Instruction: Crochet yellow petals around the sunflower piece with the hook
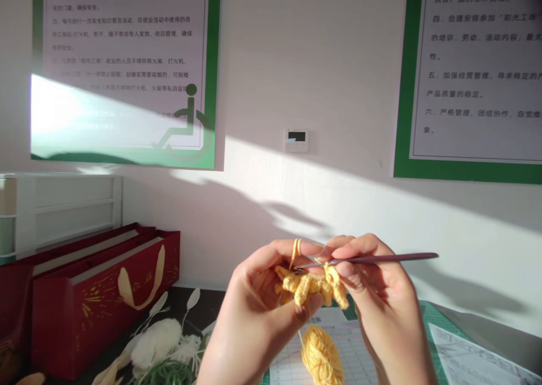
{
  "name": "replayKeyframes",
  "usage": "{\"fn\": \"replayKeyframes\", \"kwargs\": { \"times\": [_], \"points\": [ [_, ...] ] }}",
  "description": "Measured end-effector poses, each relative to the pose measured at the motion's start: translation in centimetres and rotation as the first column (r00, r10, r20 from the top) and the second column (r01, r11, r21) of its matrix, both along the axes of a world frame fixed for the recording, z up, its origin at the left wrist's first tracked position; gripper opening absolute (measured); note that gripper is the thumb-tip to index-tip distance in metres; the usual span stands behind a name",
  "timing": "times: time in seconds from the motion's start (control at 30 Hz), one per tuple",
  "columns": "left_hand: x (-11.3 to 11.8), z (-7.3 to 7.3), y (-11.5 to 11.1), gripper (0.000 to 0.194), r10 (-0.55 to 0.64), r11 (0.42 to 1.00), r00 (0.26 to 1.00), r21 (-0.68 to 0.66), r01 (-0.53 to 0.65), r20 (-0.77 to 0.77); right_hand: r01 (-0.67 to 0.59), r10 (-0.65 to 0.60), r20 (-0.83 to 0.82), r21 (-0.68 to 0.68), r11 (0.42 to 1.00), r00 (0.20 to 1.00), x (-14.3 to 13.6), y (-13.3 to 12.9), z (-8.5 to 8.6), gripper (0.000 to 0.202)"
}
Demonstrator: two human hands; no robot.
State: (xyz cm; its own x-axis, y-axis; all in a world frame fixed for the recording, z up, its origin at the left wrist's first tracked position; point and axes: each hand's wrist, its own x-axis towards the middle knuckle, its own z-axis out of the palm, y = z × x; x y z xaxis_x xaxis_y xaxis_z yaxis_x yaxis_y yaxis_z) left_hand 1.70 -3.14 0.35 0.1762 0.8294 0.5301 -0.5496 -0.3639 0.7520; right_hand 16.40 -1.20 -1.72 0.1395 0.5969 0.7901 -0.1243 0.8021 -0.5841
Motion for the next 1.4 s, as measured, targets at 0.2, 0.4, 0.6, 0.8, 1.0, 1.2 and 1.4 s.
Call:
{"fn": "replayKeyframes", "kwargs": {
  "times": [0.2, 0.4, 0.6, 0.8, 1.0, 1.2, 1.4],
  "points": [
    [0.0, 0.0, -0.2, 0.031, 0.022, 0.999, 1.0, -0.034, -0.021, 0.017, -0.053, 0.059, -0.099, 0.059, 0.997, 0.993, -0.8, -0.3, -0.1, 0.004],
    [-0.1, -0.2, -0.2, 0.036, 0.03, 0.998, 0.999, -0.059, -0.031, -0.011, -0.084, 0.086, -0.173, 0.016, 0.996, 0.981, -0.6, -0.2, -0.4, 0.004],
    [-0.2, -0.3, -0.1, 0.035, 0.018, 0.998, 1.0, -0.056, -0.02, -0.023, -0.032, 0.039, -0.165, 0.044, 0.999, 0.985, -0.3, 0.2, -0.4, 0.005],
    [0.4, -0.7, 0.3, 0.025, 0.098, 0.994, 0.995, -0.039, -0.098, -0.005, 0.204, -0.192, -0.103, 0.121, 0.971, 0.976, -1.5, -0.5, -0.1, 0.005],
    [0.9, -1.0, 0.7, 0.029, 0.116, 0.993, 0.993, -0.028, -0.116, 0.016, 0.219, -0.186, -0.201, 0.154, 0.963, 0.962, -3.0, 0.3, -0.6, 0.004],
    [0.3, -1.3, 1.5, 0.043, 0.078, 0.997, 0.996, -0.01, -0.078, -0.033, 0.22, -0.191, -0.183, 0.157, 0.963, 0.964, -3.4, 0.5, -1.0, 0.005],
    [0.4, -1.7, 2.2, 0.041, 0.059, 0.996, 0.998, 0.061, -0.057, -0.026, 0.232, -0.206, -0.127, 0.251, 0.94, 0.97, -4.0, 0.5, -0.6, 0.011]
  ]
}}
